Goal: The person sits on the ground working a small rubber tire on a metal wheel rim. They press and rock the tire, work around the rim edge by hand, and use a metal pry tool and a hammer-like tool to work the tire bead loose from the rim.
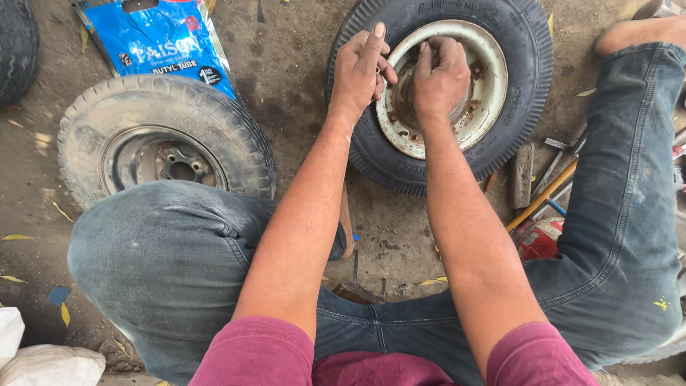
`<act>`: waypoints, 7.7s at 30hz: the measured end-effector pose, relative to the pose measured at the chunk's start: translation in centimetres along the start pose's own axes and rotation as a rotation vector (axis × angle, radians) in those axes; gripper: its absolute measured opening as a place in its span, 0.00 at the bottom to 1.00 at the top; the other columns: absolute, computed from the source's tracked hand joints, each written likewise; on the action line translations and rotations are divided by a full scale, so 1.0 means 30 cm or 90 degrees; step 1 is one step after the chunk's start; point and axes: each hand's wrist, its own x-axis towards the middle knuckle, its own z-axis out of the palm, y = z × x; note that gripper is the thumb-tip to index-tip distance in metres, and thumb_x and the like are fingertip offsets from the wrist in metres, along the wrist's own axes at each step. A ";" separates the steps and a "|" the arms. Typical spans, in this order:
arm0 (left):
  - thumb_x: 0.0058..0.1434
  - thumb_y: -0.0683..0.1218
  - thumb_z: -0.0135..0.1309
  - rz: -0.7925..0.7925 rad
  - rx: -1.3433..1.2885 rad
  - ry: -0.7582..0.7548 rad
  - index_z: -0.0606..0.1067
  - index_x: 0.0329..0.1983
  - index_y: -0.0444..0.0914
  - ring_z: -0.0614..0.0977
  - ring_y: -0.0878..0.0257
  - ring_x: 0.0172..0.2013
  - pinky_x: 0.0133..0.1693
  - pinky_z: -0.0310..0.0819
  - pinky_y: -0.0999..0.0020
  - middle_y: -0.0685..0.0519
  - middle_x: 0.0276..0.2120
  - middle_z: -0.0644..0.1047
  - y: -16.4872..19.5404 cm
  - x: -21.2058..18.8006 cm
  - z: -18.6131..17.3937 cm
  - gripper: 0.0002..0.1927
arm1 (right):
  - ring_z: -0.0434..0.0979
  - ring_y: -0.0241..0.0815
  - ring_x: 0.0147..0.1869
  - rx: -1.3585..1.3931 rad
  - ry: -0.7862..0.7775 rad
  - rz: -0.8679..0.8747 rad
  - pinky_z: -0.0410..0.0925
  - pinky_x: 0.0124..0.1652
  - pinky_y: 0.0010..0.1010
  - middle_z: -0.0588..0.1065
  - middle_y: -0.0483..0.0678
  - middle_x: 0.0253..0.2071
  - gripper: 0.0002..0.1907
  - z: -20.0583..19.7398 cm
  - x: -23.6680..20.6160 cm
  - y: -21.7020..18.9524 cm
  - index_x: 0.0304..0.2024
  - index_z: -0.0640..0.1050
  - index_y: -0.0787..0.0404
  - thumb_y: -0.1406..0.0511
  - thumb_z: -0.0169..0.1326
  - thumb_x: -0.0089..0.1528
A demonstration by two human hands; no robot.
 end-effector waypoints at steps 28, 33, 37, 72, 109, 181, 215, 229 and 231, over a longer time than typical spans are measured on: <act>0.69 0.67 0.48 0.025 0.025 -0.013 0.74 0.34 0.34 0.71 0.70 0.11 0.13 0.61 0.75 0.47 0.17 0.78 0.016 -0.012 0.006 0.30 | 0.78 0.48 0.38 -0.064 -0.091 -0.026 0.68 0.39 0.44 0.76 0.46 0.34 0.14 -0.018 -0.001 0.019 0.37 0.75 0.58 0.61 0.68 0.60; 0.68 0.67 0.47 0.032 0.046 -0.022 0.73 0.36 0.35 0.72 0.71 0.11 0.12 0.59 0.76 0.48 0.18 0.78 0.001 -0.014 -0.007 0.30 | 0.77 0.45 0.36 0.138 -0.173 0.111 0.71 0.39 0.36 0.78 0.50 0.34 0.10 -0.077 0.038 0.040 0.39 0.76 0.62 0.64 0.64 0.65; 0.67 0.67 0.48 0.052 0.023 -0.042 0.73 0.36 0.36 0.73 0.70 0.12 0.12 0.61 0.76 0.47 0.18 0.79 0.002 0.000 -0.018 0.29 | 0.79 0.39 0.38 0.624 -0.217 0.474 0.74 0.38 0.30 0.79 0.52 0.39 0.12 -0.210 0.007 0.048 0.47 0.77 0.67 0.75 0.48 0.62; 0.64 0.72 0.43 -0.084 -0.083 0.048 0.74 0.39 0.31 0.73 0.69 0.12 0.11 0.58 0.76 0.46 0.21 0.79 -0.053 -0.222 -0.008 0.38 | 0.79 0.51 0.38 0.064 -0.190 -0.067 0.71 0.38 0.42 0.76 0.51 0.35 0.08 -0.227 -0.201 -0.101 0.37 0.82 0.58 0.66 0.67 0.57; 0.69 0.68 0.43 -0.072 -0.092 0.035 0.72 0.40 0.30 0.73 0.69 0.13 0.11 0.59 0.77 0.45 0.21 0.78 -0.037 -0.231 0.003 0.34 | 0.75 0.59 0.39 -0.018 -0.170 -0.011 0.68 0.38 0.48 0.72 0.54 0.34 0.11 -0.148 -0.292 -0.029 0.34 0.76 0.63 0.64 0.64 0.60; 0.67 0.42 0.54 -0.142 -0.044 -0.148 0.76 0.48 0.29 0.74 0.72 0.18 0.18 0.64 0.78 0.46 0.34 0.84 -0.076 -0.138 0.255 0.11 | 0.77 0.51 0.47 -0.285 -0.128 -0.235 0.70 0.41 0.43 0.73 0.46 0.40 0.05 -0.269 0.012 0.323 0.36 0.79 0.54 0.63 0.61 0.66; 0.65 0.49 0.54 0.323 0.778 0.105 0.77 0.42 0.42 0.83 0.46 0.39 0.41 0.75 0.51 0.48 0.39 0.81 -0.267 -0.021 0.541 0.07 | 0.70 0.26 0.36 0.143 -0.042 0.051 0.64 0.37 0.21 0.76 0.41 0.35 0.03 -1.165 0.021 0.269 0.42 0.82 0.65 0.71 0.64 0.67; 0.62 0.49 0.58 0.277 0.806 0.036 0.74 0.50 0.39 0.83 0.47 0.39 0.40 0.77 0.52 0.49 0.42 0.79 -0.226 -0.050 0.518 0.15 | 0.71 0.29 0.33 0.088 -0.088 0.104 0.64 0.35 0.23 0.75 0.44 0.31 0.06 -1.159 0.038 0.219 0.47 0.83 0.63 0.69 0.65 0.68; 0.64 0.49 0.58 0.249 0.821 0.041 0.75 0.47 0.41 0.83 0.48 0.40 0.41 0.78 0.53 0.50 0.42 0.79 -0.225 -0.050 0.522 0.11 | 0.71 0.28 0.33 0.090 -0.090 0.100 0.64 0.35 0.23 0.75 0.44 0.31 0.06 -1.158 0.042 0.217 0.46 0.83 0.64 0.69 0.65 0.68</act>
